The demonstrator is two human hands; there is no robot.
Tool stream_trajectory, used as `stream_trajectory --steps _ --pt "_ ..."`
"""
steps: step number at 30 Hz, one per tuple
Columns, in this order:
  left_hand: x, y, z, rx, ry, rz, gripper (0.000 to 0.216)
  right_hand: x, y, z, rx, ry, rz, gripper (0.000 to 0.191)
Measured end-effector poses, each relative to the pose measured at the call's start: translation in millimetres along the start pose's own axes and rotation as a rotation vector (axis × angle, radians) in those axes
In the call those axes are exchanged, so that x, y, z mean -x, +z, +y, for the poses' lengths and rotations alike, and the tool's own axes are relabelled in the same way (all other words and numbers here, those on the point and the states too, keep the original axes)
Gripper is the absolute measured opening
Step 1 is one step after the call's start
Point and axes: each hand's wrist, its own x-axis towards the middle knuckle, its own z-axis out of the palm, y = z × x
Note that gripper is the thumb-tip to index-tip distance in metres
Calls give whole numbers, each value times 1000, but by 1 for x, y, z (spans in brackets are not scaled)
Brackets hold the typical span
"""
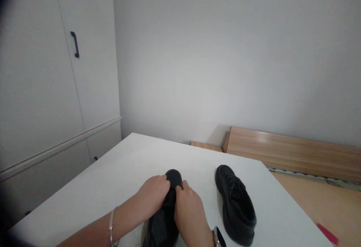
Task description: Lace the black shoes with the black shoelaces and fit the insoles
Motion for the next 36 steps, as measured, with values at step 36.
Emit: stream_trajectory --steps 36 --pt "33 -96 18 1400 335 582 10 -14 -95 -33 -1153 -380 612 5"
